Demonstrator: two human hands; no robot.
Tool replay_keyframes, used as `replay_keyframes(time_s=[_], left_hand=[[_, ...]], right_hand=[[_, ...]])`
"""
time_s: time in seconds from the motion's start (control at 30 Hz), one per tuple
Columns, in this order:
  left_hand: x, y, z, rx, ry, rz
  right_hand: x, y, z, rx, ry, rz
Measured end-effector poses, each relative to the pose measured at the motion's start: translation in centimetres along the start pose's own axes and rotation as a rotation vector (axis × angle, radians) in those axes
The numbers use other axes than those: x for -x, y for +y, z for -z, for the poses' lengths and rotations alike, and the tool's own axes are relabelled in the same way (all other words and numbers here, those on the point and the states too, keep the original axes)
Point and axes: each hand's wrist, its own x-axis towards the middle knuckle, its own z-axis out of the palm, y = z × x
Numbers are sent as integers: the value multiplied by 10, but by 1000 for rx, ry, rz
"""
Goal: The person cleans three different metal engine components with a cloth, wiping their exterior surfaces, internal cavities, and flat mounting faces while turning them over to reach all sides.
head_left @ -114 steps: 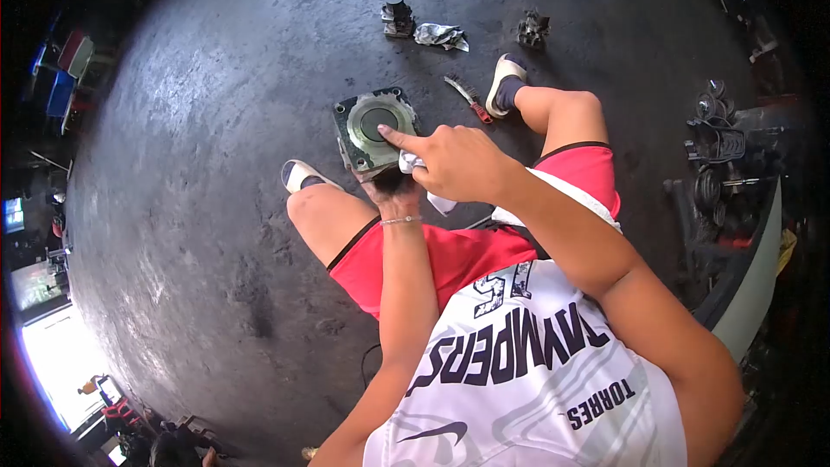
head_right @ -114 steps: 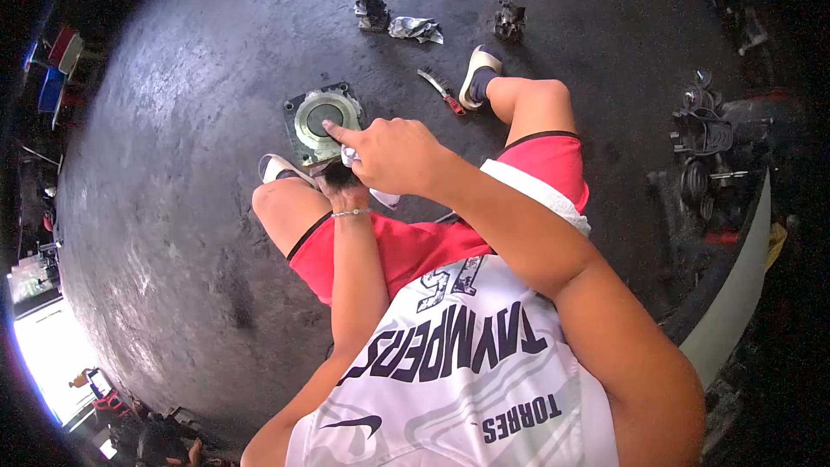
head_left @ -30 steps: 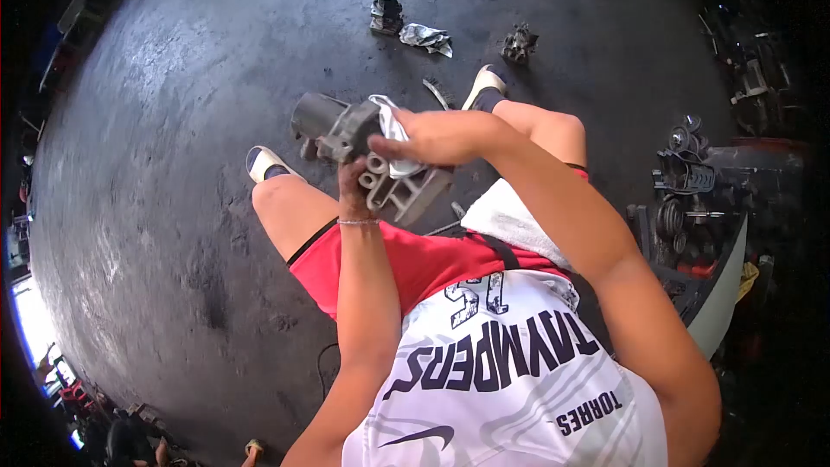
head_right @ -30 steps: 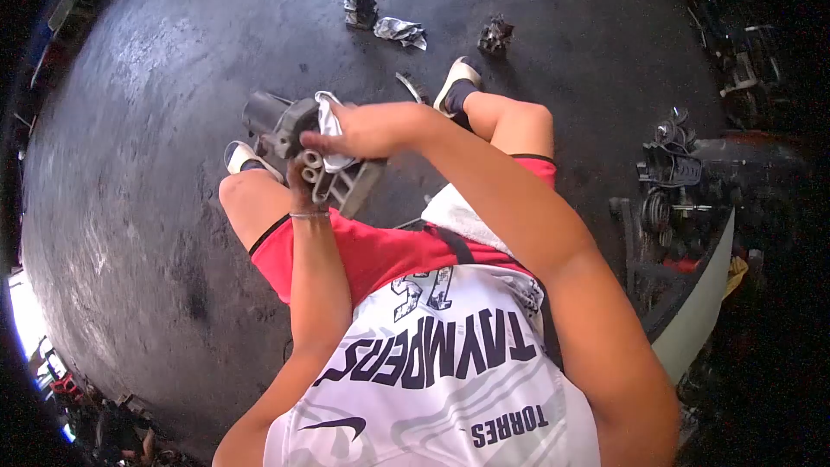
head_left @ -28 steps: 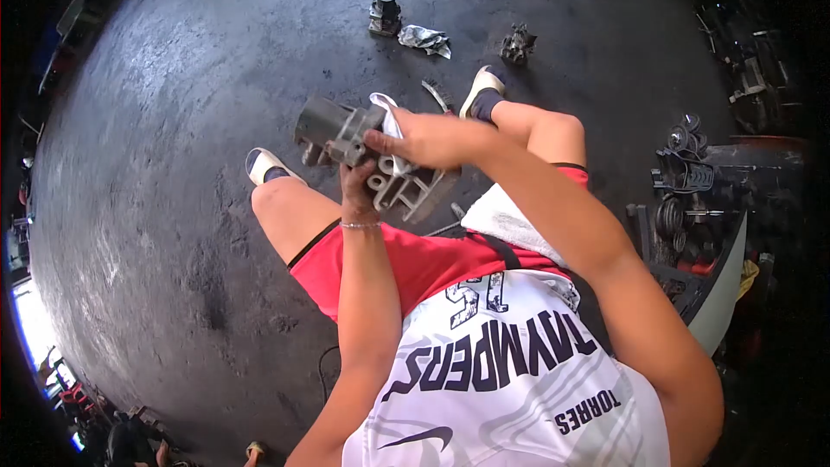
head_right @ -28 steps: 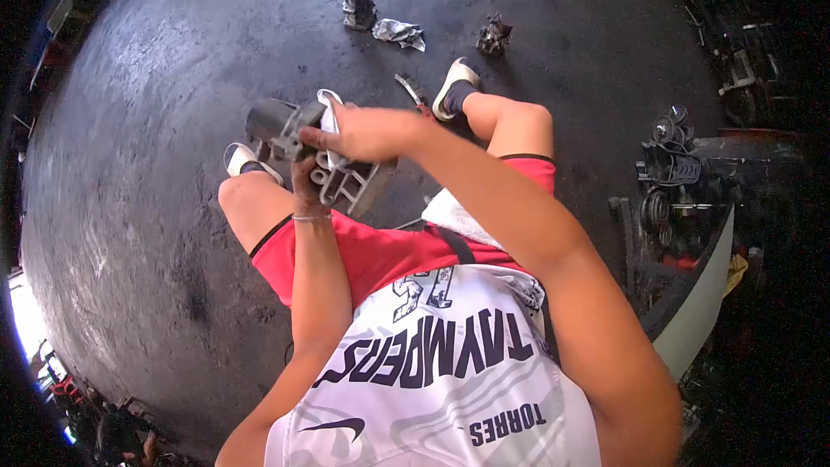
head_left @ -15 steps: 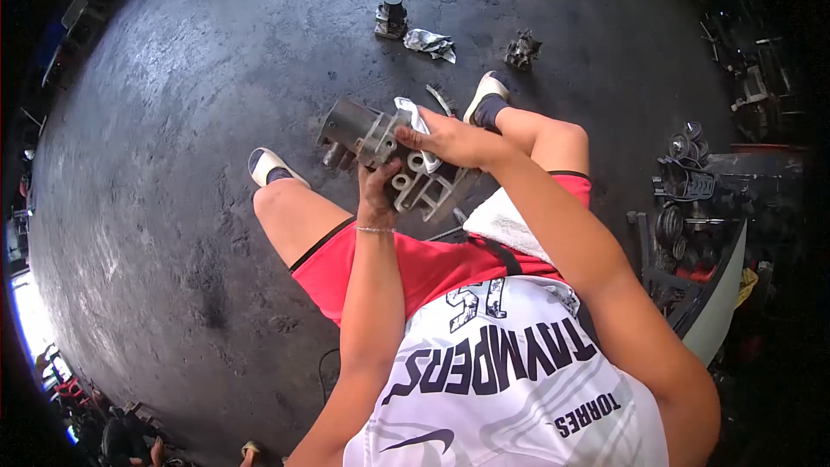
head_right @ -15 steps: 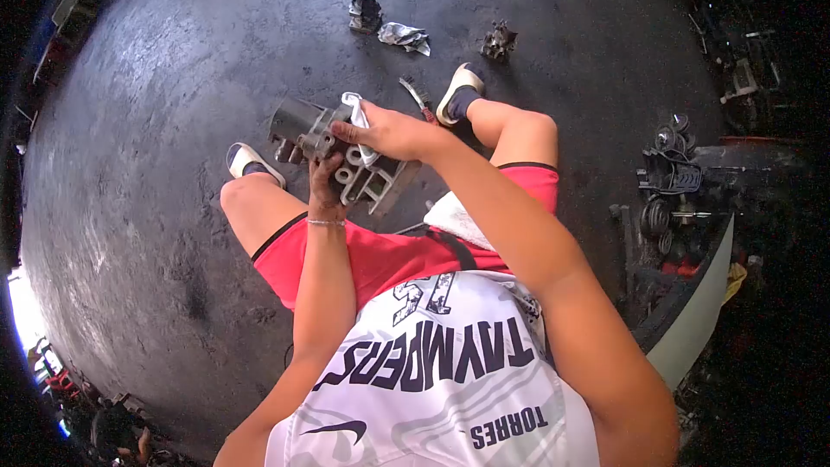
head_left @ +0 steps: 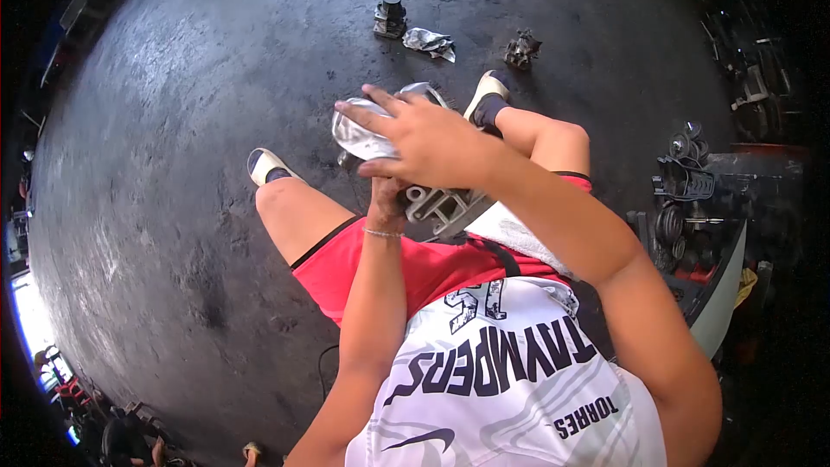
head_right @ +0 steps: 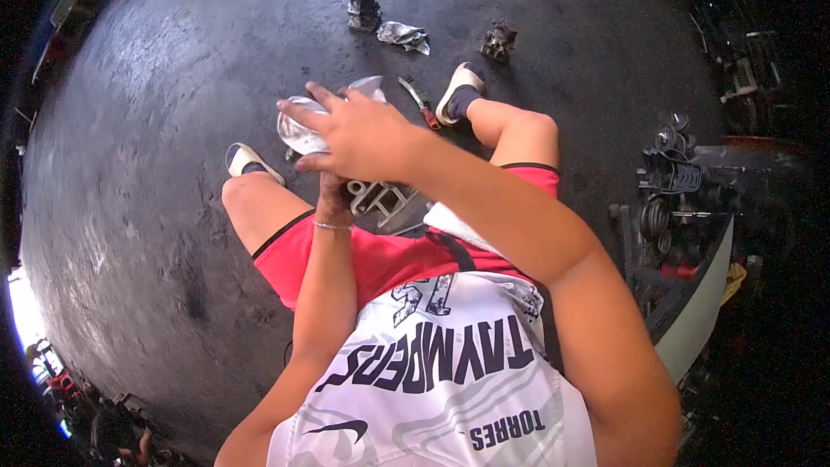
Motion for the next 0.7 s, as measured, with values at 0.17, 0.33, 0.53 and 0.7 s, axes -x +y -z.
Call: replay_keyframes(time_s=[0.17,0.33,0.53,0.7], left_hand=[[8,6,-5,-106,-122,-64],[14,-1,-8,53,-128,-46],[19,4,-7,48,-130,-40],[12,-2,-8,120,-126,-17]], right_hand=[[-46,40,-3,-867,-478,-272],[-23,47,-24,-1450,-361,-564],[4,44,-10,-1299,-170,-535],[34,42,-5,-978,-28,-559]])
